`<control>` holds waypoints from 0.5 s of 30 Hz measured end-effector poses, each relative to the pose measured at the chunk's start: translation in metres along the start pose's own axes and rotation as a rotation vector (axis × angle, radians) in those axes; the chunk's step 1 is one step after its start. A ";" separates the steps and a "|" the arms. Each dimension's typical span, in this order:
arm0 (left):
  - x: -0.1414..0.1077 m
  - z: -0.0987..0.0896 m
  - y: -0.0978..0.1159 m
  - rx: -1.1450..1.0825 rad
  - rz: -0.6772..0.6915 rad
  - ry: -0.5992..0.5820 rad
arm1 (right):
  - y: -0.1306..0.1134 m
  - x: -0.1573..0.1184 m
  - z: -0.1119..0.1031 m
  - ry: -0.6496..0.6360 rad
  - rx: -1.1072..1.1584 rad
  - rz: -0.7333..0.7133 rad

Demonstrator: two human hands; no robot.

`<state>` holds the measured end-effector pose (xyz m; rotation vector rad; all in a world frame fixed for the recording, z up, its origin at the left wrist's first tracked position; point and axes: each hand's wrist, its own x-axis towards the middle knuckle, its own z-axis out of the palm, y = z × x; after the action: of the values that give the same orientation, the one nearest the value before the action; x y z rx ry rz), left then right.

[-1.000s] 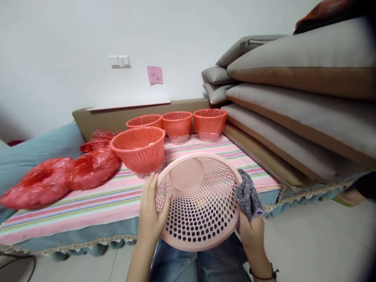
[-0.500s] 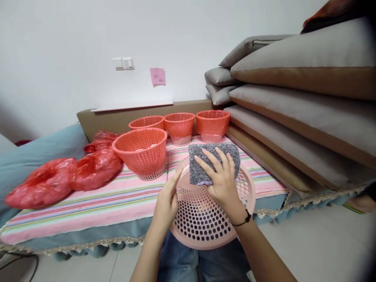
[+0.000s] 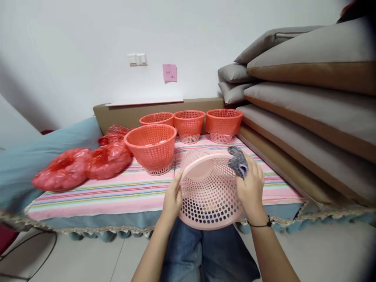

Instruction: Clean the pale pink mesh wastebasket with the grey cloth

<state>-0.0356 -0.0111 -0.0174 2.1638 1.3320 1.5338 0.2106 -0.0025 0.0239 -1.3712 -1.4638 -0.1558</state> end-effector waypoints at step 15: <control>0.017 -0.033 0.015 0.045 0.049 -0.105 | -0.024 0.010 0.016 -0.051 -0.161 -0.249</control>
<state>-0.0531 -0.0190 0.0178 2.2859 1.3016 1.3982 0.1848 0.0072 0.0380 -1.3232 -1.6928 -0.4078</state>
